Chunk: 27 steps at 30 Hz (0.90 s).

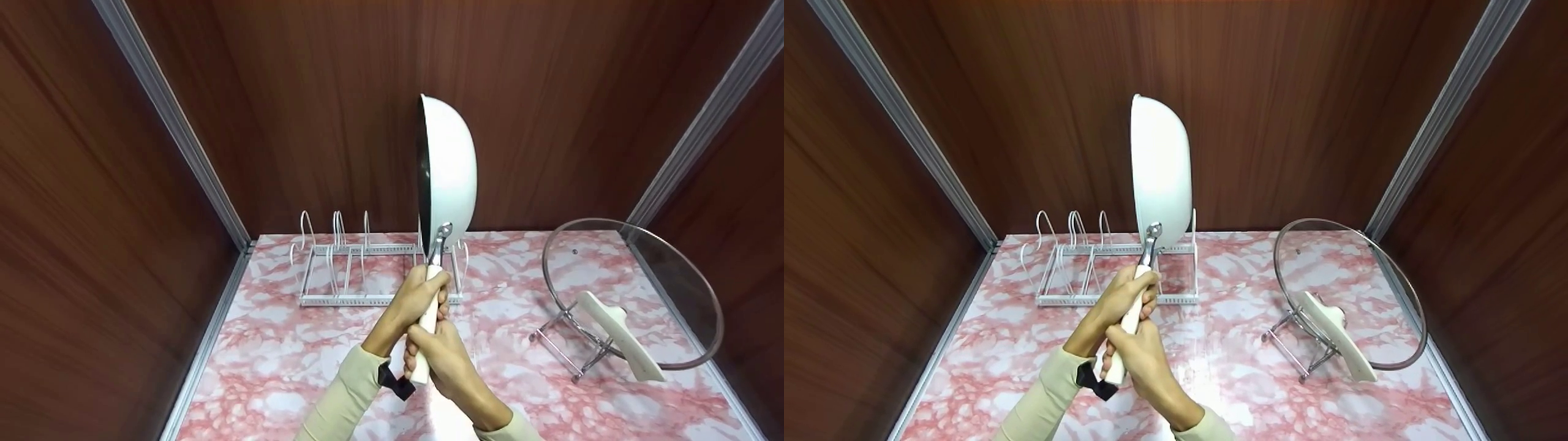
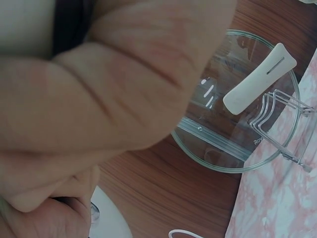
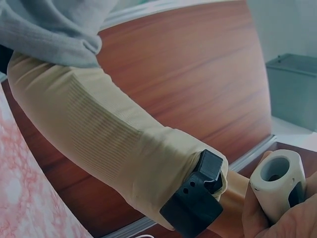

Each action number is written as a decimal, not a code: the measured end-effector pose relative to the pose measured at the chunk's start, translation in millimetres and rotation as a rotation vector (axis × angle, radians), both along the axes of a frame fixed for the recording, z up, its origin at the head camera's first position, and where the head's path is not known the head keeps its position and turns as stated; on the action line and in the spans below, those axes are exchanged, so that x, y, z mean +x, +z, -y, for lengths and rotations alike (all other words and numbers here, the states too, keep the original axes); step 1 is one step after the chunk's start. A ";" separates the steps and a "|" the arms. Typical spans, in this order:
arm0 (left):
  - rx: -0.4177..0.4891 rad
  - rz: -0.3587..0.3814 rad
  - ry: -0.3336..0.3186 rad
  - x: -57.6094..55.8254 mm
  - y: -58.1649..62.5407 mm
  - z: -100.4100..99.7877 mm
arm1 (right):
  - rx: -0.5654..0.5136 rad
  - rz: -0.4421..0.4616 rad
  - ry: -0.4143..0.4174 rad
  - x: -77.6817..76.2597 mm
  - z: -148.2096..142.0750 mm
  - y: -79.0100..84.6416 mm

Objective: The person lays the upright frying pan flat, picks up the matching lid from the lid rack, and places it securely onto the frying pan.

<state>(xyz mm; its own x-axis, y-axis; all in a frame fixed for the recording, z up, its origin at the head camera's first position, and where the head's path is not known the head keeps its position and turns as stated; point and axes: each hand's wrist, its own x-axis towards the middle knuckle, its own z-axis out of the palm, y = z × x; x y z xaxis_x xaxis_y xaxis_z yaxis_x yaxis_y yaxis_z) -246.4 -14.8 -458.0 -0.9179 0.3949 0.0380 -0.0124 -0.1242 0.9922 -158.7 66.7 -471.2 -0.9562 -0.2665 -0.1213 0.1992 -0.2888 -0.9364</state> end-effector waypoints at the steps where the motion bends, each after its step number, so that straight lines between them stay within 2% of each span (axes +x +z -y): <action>1: -0.003 -0.003 0.002 0.1 0.0 0.0 | -0.003 0.001 0.002 -0.1 -0.1 -0.1; 14: 0.035 0.012 0.010 4.2 -2.3 0.5 | -0.099 -0.014 0.071 1.4 -3.2 -6.0; 27: 0.156 0.028 -0.055 1.7 -11.1 2.3 | -0.203 0.007 0.139 4.2 -8.4 -8.4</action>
